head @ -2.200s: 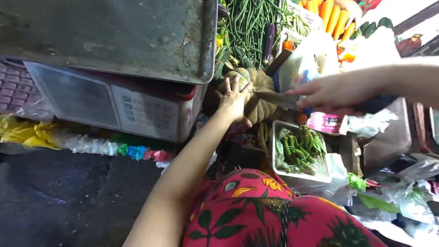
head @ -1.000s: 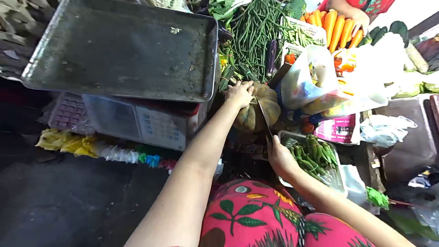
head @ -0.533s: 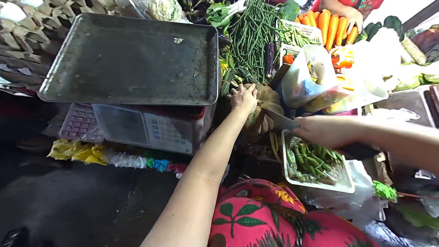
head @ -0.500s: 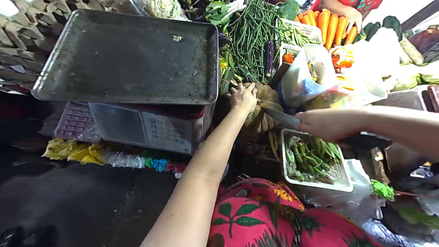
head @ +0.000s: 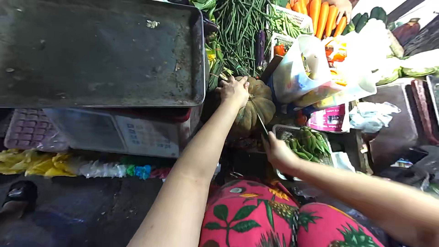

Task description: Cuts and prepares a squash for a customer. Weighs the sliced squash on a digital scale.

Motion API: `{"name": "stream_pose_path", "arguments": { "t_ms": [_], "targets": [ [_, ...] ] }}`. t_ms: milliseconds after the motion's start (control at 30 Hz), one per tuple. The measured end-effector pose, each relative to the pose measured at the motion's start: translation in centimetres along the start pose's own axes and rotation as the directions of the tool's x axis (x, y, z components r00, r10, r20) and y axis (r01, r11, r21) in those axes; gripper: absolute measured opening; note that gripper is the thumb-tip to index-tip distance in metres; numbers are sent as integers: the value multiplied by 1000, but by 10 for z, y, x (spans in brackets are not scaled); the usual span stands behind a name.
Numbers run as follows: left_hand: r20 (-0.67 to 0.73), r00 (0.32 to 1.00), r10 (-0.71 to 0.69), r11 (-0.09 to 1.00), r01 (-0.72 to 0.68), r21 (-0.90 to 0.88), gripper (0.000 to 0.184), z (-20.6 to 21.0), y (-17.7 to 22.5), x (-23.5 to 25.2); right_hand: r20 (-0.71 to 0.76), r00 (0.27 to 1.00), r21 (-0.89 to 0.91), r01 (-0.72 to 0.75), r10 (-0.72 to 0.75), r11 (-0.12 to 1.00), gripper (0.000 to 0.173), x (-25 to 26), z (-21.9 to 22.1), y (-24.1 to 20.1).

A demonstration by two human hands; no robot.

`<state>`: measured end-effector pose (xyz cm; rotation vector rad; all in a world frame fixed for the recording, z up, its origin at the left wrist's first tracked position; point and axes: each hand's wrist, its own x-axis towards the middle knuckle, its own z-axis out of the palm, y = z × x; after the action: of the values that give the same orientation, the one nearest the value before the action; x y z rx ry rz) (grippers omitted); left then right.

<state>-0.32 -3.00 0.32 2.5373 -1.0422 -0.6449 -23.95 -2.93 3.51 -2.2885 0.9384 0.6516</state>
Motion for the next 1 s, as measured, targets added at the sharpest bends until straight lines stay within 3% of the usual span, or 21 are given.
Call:
{"name": "stream_pose_path", "arguments": {
  "t_ms": [100, 167, 333, 467, 600, 767, 900, 1000],
  "targets": [
    [-27, 998, 55, 997, -53, 61, 47, 2, 11, -8, -218, 974, 88, 78, -57, 993, 39, 3, 47, 16],
    [-14, 999, 44, 995, -43, 89, 47, 4, 13, -10, -254, 965, 61, 80, -62, 995, 40, -3, 46, 21],
    [11, 999, -31, 998, 30, 62, 52, -4, 8, 0, -122, 983, -104, -152, 139, 983, 44, -19, 3, -6],
    [17, 998, -66, 998, 65, 21, 60, -4, 5, 5, -94, 983, -94, -166, 158, 982, 40, -12, 7, -15],
    [108, 991, -83, 996, 79, 36, 64, -9, 9, 26, -88, 979, -27, -188, 185, 982, 39, -7, 13, -18],
    [144, 989, -40, 993, 24, 113, 59, -8, 19, 43, -210, 970, 130, -97, 123, 987, 40, 12, 57, -16],
    [168, 985, -29, 993, 10, 114, 57, -12, 20, 54, -495, 867, 163, 30, 55, 986, 42, 56, 98, 0],
    [153, 988, -35, 990, 13, 139, 57, -7, 19, 48, -469, 882, 185, 45, 48, 982, 41, 54, 106, 5]
  ]
}}
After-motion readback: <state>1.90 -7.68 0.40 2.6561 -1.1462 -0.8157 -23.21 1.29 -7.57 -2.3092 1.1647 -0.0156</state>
